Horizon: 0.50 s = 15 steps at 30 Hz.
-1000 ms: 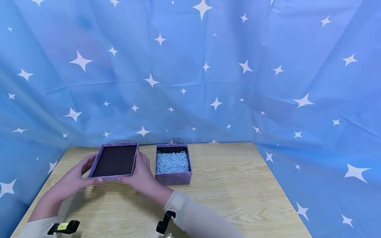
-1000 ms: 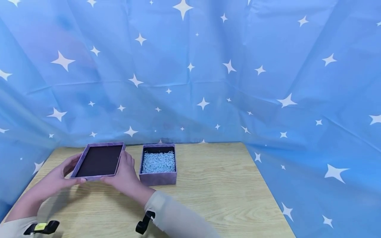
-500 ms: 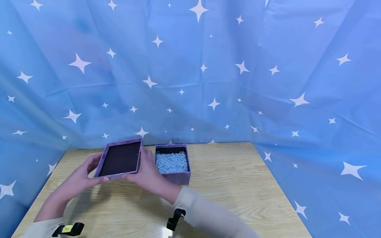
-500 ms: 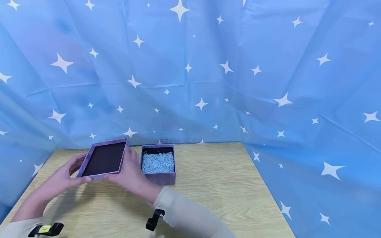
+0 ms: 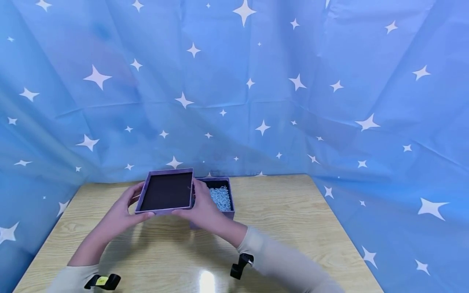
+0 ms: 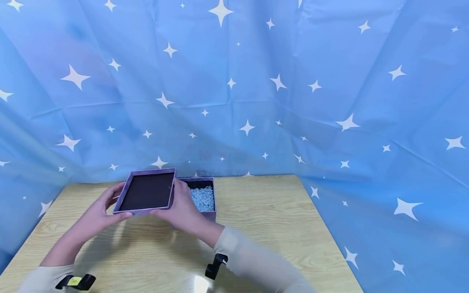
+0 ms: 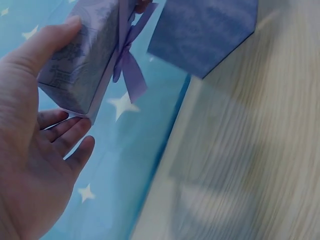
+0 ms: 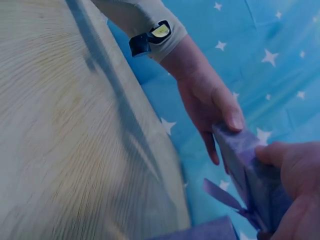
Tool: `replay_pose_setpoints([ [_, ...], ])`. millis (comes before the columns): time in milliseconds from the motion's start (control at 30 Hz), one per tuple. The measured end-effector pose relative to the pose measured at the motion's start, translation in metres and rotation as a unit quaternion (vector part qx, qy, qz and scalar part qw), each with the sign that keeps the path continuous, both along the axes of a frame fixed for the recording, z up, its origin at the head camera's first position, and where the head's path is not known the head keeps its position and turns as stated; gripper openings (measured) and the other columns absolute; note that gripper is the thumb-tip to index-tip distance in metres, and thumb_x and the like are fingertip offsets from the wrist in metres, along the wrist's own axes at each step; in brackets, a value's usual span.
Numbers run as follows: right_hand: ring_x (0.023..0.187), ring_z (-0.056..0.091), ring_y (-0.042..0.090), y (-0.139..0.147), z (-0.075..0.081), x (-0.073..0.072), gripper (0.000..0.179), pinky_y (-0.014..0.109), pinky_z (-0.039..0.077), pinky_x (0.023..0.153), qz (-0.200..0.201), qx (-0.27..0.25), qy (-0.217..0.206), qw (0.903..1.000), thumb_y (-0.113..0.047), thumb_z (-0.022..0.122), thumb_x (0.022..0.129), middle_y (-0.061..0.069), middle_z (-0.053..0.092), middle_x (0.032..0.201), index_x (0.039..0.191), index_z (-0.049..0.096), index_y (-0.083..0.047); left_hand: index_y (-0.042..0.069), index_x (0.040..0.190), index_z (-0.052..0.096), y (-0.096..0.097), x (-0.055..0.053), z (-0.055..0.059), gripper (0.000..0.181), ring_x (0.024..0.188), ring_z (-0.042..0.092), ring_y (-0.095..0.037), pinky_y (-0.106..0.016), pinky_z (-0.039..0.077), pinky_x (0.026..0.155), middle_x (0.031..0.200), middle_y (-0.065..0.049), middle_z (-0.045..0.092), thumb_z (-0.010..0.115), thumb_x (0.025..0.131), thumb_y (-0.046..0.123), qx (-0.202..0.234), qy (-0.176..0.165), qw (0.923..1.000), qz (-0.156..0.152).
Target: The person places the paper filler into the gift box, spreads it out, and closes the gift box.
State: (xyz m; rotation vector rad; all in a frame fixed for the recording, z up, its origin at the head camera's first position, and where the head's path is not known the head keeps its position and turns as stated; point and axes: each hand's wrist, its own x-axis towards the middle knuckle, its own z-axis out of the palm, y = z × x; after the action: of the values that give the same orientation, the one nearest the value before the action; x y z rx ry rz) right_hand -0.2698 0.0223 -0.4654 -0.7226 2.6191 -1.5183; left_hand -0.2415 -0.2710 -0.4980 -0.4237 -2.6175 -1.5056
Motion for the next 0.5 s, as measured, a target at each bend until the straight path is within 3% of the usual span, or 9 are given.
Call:
replay_pose_setpoints([
  [333, 0.159, 0.038, 0.030, 0.049, -0.006, 0.003, 0.114, 0.057, 0.044, 0.121, -0.003, -0.001, -0.038, 0.9993, -0.043, 0.096, 0.089, 0.008, 0.031, 0.176, 0.177, 0.028, -0.018, 0.007, 0.171, 0.036, 0.036, -0.006, -0.008, 0.095, 0.147, 0.047, -0.055, -0.073, 0.043, 0.112, 0.170, -0.020, 0.040, 0.092, 0.095, 0.019, 0.035, 0.033, 0.9982, -0.035],
  [400, 0.160, 0.037, 0.031, 0.059, -0.007, 0.003, 0.116, 0.058, 0.042, 0.122, -0.008, -0.004, -0.043, 0.9991, -0.042, 0.096, 0.089, 0.008, 0.030, 0.177, 0.177, 0.027, -0.016, 0.008, 0.171, 0.038, 0.043, -0.009, -0.010, 0.094, 0.147, 0.049, -0.053, -0.066, 0.045, 0.113, 0.171, -0.018, 0.040, 0.091, 0.095, 0.018, 0.038, 0.041, 0.9973, -0.047],
  [500, 0.160, 0.037, 0.032, 0.071, -0.008, 0.002, 0.117, 0.057, 0.042, 0.122, -0.012, -0.007, -0.047, 0.9988, -0.039, 0.096, 0.089, 0.010, 0.029, 0.178, 0.177, 0.025, -0.011, 0.009, 0.171, 0.039, 0.052, -0.013, -0.013, 0.092, 0.148, 0.049, -0.048, -0.046, 0.048, 0.116, 0.171, -0.015, 0.040, 0.091, 0.095, 0.017, 0.046, 0.050, 0.9958, -0.061],
])
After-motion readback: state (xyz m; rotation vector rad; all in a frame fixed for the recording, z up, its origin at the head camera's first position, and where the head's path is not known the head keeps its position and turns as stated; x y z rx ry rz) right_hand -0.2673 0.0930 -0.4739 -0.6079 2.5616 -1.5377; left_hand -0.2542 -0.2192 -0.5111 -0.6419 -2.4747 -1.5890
